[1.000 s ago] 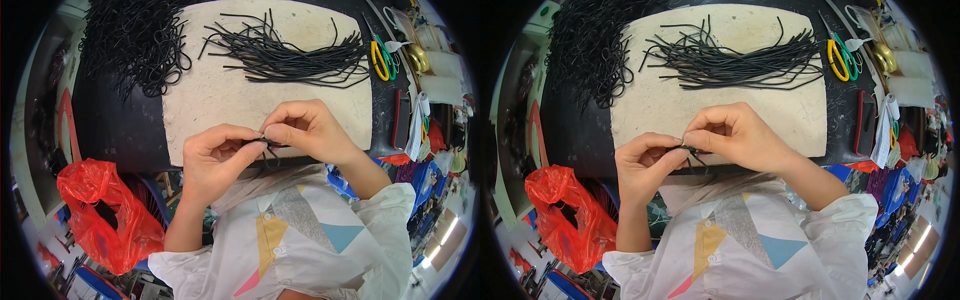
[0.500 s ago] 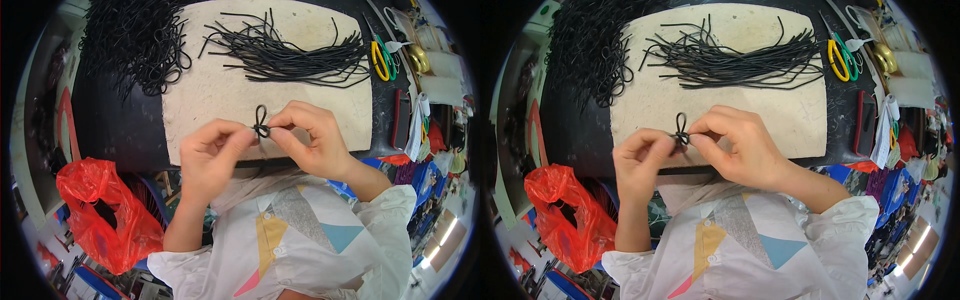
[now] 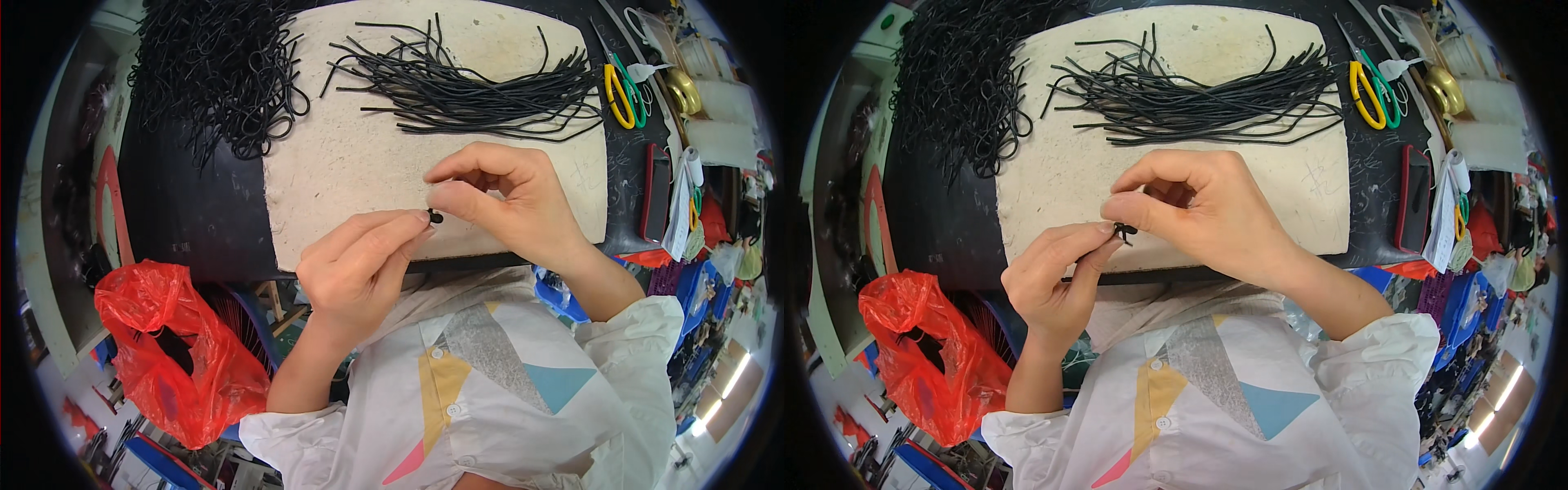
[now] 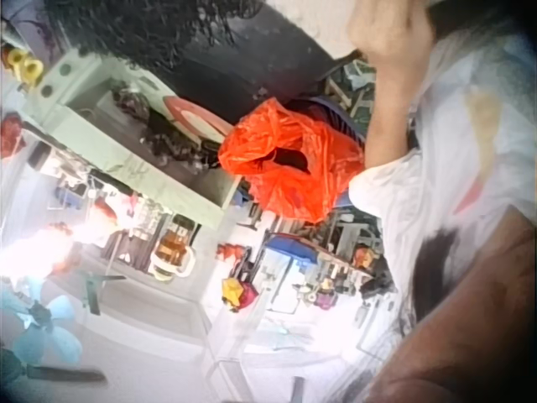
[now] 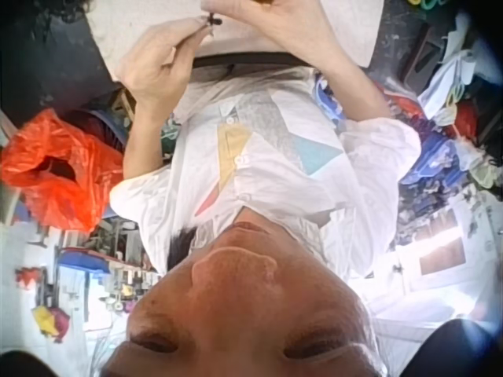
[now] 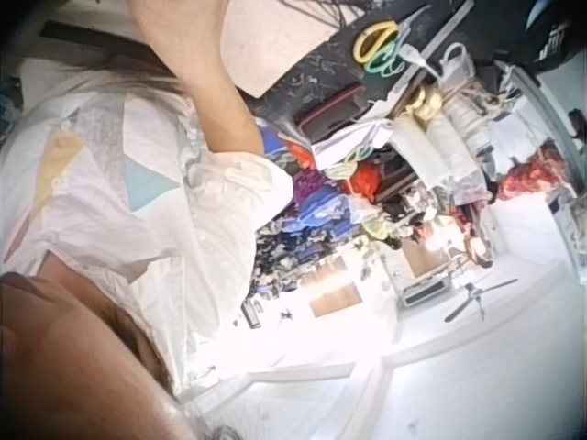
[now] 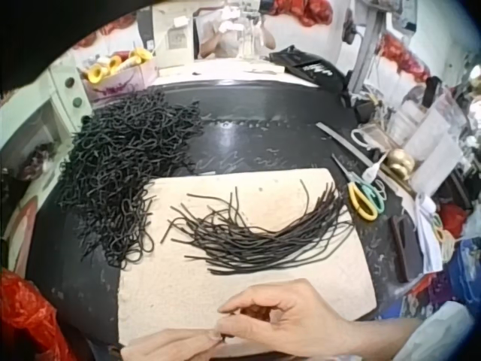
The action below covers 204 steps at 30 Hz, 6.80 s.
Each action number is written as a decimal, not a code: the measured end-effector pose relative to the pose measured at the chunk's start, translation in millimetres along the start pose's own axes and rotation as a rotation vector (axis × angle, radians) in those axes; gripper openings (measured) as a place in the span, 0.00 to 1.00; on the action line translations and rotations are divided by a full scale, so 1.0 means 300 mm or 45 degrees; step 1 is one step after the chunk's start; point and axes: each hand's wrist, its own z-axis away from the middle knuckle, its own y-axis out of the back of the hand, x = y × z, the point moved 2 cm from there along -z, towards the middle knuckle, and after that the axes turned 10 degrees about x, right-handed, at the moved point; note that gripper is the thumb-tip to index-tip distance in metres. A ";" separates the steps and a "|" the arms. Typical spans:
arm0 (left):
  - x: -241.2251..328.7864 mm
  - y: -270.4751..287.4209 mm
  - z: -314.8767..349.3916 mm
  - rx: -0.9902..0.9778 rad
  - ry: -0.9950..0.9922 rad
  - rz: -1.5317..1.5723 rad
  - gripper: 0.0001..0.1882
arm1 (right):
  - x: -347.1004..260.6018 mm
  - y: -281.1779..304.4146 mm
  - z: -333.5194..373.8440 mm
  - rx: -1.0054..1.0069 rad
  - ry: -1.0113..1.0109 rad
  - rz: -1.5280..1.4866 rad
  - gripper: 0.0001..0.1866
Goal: The recorder is assembling small black lace or strap loops by hand, tying knots and organizing finished pieces.
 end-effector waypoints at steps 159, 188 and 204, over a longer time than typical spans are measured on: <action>-0.007 -0.026 0.059 0.430 1.416 1.129 0.05 | 0.025 -0.026 0.076 -0.059 0.571 0.489 0.06; -0.020 0.011 0.014 -0.551 1.344 0.985 0.06 | 0.031 -0.030 0.045 -0.462 -0.577 -0.607 0.11; -0.012 0.007 0.044 -0.204 1.396 1.004 0.12 | 0.019 -0.033 0.063 -0.103 -0.376 -0.465 0.06</action>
